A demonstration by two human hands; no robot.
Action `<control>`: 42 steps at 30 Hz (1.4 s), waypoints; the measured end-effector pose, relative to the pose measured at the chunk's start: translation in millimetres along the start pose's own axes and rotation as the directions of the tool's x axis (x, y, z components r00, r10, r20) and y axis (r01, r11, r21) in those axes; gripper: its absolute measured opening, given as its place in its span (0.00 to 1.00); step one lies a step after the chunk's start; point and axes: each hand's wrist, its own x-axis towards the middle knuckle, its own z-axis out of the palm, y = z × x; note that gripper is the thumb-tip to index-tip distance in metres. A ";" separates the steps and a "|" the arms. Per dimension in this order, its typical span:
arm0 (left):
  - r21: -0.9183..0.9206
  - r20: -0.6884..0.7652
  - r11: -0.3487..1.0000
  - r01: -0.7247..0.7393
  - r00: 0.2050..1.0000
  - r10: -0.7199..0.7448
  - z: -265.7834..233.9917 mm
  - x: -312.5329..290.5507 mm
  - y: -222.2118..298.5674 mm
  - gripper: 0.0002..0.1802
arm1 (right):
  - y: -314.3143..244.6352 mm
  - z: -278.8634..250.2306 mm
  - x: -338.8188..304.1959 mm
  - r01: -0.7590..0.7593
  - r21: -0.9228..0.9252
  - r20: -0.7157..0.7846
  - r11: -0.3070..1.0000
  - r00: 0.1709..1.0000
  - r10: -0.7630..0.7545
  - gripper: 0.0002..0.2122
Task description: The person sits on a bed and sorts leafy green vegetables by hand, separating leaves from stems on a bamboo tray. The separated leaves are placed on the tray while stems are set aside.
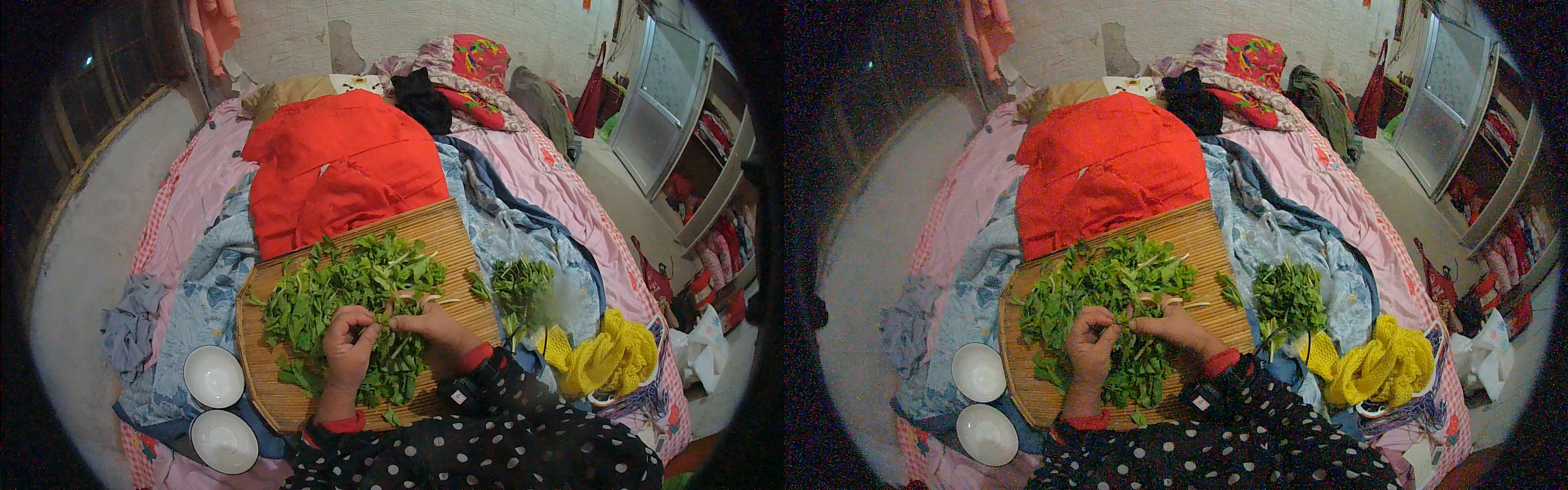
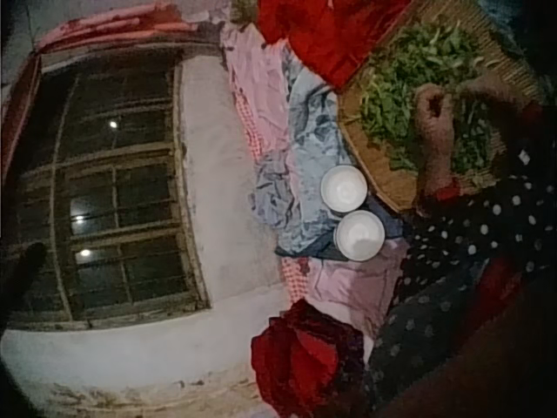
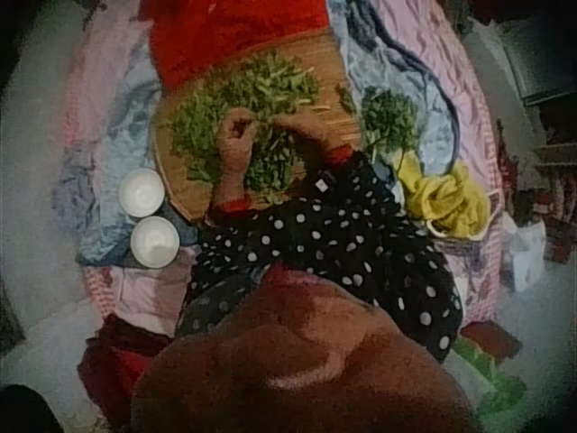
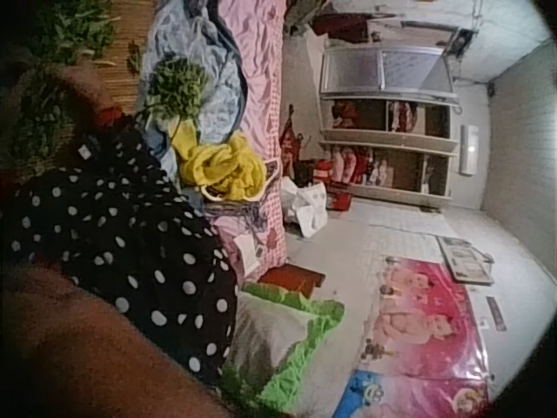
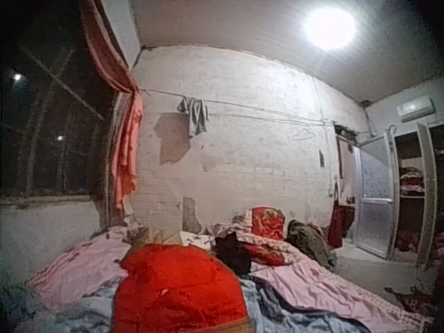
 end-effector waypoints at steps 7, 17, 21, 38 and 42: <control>0.025 0.006 1.000 -0.013 1.000 0.013 0.9 1.2 2.0 0.09 | 6.0 -8.3 9.7 0.068 -0.157 0.108 0.985 0.993 -0.051 0.22; 0.015 0.017 1.000 -0.010 1.000 0.009 -0.3 0.9 -0.4 0.09 | 8.1 -8.9 5.3 0.000 -0.084 0.047 0.996 0.999 0.004 0.23; -0.017 0.002 0.999 0.033 0.999 -0.033 0.2 0.2 0.7 0.09 | 14.5 -14.1 13.4 0.102 -0.248 0.133 0.963 0.989 -0.070 0.27; 0.000 0.014 1.000 0.020 1.000 -0.020 1.3 0.8 -2.5 0.09 | 17.2 -12.3 15.1 0.019 -0.131 0.081 0.991 0.997 -0.008 0.23; -0.077 0.001 0.993 0.089 0.996 -0.089 2.1 -0.5 -0.6 0.08 | 7.2 -5.9 5.8 0.005 -0.044 0.000 0.999 1.000 -0.005 0.21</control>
